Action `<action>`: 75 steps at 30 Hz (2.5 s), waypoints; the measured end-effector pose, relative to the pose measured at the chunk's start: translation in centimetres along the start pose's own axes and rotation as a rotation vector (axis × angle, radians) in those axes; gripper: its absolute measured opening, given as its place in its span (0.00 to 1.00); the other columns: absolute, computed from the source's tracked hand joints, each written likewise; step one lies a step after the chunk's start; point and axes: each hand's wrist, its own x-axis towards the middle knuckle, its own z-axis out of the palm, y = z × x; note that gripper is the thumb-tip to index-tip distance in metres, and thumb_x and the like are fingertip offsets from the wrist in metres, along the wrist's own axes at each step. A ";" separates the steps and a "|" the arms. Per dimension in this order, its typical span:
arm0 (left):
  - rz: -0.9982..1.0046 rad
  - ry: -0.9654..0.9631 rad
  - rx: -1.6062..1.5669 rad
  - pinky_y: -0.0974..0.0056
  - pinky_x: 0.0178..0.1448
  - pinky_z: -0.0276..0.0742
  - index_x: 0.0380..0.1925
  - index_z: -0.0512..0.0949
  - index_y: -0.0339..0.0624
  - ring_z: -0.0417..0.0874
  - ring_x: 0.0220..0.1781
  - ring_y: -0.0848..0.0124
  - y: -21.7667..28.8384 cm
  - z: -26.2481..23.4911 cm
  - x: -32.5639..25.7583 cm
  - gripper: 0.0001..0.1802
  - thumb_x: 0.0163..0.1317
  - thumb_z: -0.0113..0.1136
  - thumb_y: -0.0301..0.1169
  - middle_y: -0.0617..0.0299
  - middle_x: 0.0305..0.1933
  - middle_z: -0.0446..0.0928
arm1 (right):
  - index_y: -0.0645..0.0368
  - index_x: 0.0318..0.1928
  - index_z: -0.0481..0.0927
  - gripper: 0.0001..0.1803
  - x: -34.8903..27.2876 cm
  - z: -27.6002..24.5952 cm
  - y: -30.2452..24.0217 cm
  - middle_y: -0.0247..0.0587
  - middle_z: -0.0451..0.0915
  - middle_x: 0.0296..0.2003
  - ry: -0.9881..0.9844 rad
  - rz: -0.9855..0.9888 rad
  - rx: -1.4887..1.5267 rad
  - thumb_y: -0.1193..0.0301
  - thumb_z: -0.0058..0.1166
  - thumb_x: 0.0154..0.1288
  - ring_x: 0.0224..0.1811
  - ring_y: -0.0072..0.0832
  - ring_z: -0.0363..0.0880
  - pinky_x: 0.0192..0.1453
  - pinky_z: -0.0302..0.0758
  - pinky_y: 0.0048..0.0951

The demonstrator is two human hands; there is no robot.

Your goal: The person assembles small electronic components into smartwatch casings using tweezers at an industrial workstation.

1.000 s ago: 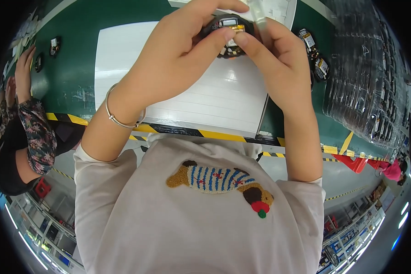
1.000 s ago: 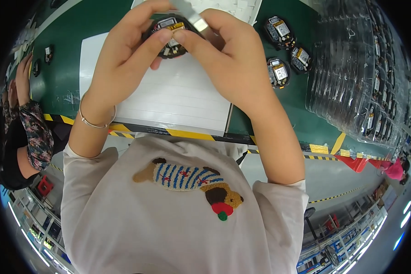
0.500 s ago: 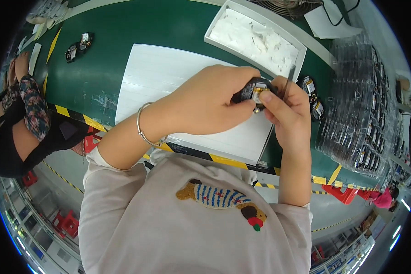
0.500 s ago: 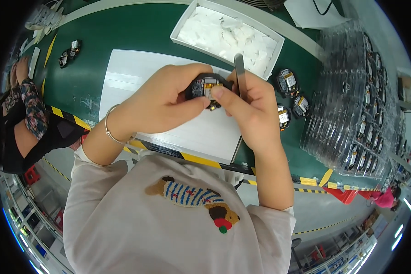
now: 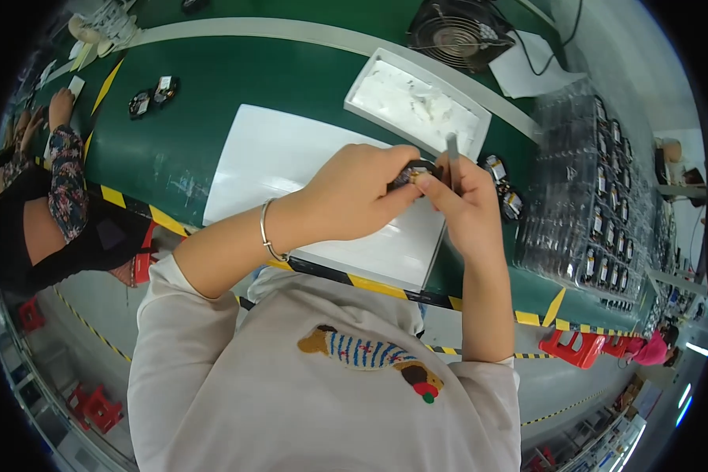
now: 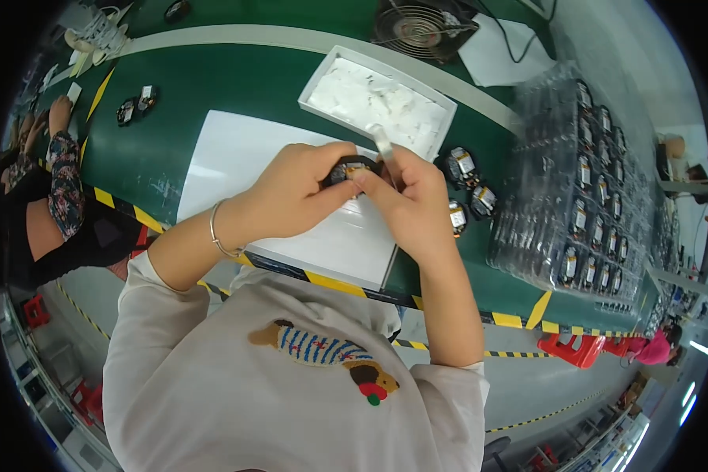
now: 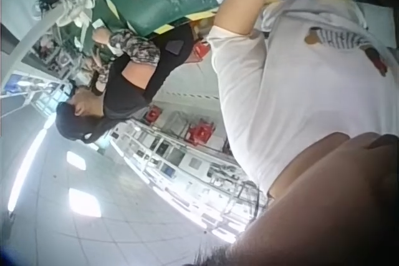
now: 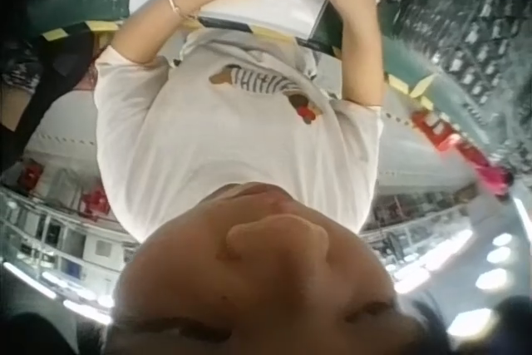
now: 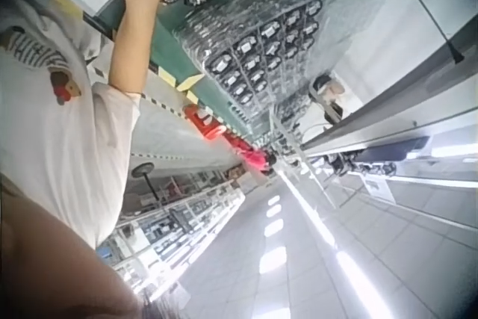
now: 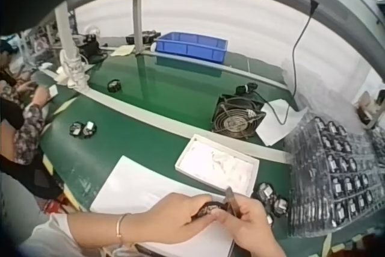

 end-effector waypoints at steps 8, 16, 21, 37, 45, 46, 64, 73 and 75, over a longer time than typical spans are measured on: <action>0.010 -0.100 0.279 0.66 0.32 0.73 0.40 0.78 0.39 0.81 0.29 0.64 3.1 -6.1 -0.7 0.12 0.59 0.62 0.33 0.53 0.30 0.80 | 0.63 0.30 0.74 0.07 -2.1 -3.8 -1.2 0.22 0.65 0.19 0.198 -0.056 -0.170 0.76 0.60 0.60 0.23 0.11 0.59 0.25 0.56 0.19; -0.358 0.661 0.858 0.56 0.45 0.77 0.42 0.81 0.40 0.82 0.41 0.53 -13.3 -23.6 -9.5 0.13 0.59 0.59 0.33 0.48 0.39 0.80 | 0.69 0.38 0.72 0.11 -5.9 -7.0 2.2 0.47 0.65 0.20 0.478 0.108 -0.855 0.70 0.52 0.66 0.23 0.29 0.58 0.27 0.62 0.34; -0.273 0.724 0.809 0.57 0.49 0.77 0.44 0.81 0.39 0.82 0.42 0.53 -16.6 -25.4 -11.8 0.16 0.58 0.60 0.34 0.46 0.43 0.79 | 0.63 0.50 0.71 0.16 -5.4 -5.7 3.2 0.48 0.77 0.37 0.619 0.004 -0.881 0.70 0.55 0.66 0.34 0.31 0.74 0.43 0.72 0.30; -0.192 0.567 -0.963 0.61 0.40 0.83 0.37 0.73 0.36 0.81 0.33 0.69 -5.7 -10.8 -5.4 0.08 0.69 0.49 0.31 0.60 0.28 0.74 | 0.64 0.37 0.76 0.16 -6.0 -2.2 2.2 0.37 0.74 0.31 0.548 -0.109 0.046 0.65 0.41 0.74 0.20 0.17 0.65 0.23 0.59 0.16; -0.479 0.007 -1.198 0.62 0.33 0.81 0.30 0.66 0.42 0.76 0.26 0.70 -3.2 -3.2 -1.4 0.19 0.72 0.39 0.45 0.63 0.23 0.67 | 0.65 0.45 0.68 0.08 -4.3 0.0 3.9 0.43 0.75 0.38 0.475 0.004 0.367 0.79 0.49 0.68 0.40 0.32 0.82 0.47 0.82 0.31; -0.515 -0.018 -1.158 0.63 0.32 0.81 0.30 0.67 0.40 0.76 0.25 0.70 -3.1 -2.5 -0.8 0.19 0.72 0.39 0.44 0.62 0.23 0.69 | 0.65 0.45 0.68 0.08 -4.1 0.1 4.3 0.44 0.76 0.38 0.489 0.000 0.328 0.79 0.50 0.68 0.40 0.32 0.82 0.47 0.82 0.30; -0.561 -0.215 -1.070 0.69 0.32 0.78 0.56 0.68 0.32 0.82 0.32 0.71 -3.7 -1.0 -0.6 0.22 0.61 0.45 0.22 0.53 0.42 0.79 | 0.66 0.41 0.69 0.06 -1.8 0.1 1.6 0.51 0.80 0.39 0.159 -0.029 0.526 0.80 0.50 0.66 0.46 0.41 0.82 0.50 0.82 0.35; -0.489 -0.171 -0.948 0.71 0.31 0.76 0.53 0.70 0.31 0.79 0.30 0.75 -2.9 -0.5 -0.8 0.19 0.61 0.46 0.21 0.56 0.39 0.79 | 0.67 0.41 0.71 0.06 -1.4 1.8 2.6 0.50 0.81 0.38 0.234 -0.065 0.446 0.80 0.52 0.65 0.41 0.32 0.83 0.48 0.81 0.30; -0.469 -0.163 -0.936 0.71 0.31 0.76 0.52 0.70 0.31 0.79 0.30 0.76 -2.9 -0.4 -0.9 0.18 0.61 0.47 0.20 0.57 0.39 0.79 | 0.67 0.41 0.71 0.06 -1.3 2.0 2.7 0.50 0.81 0.38 0.233 -0.082 0.415 0.80 0.53 0.65 0.41 0.31 0.82 0.49 0.80 0.29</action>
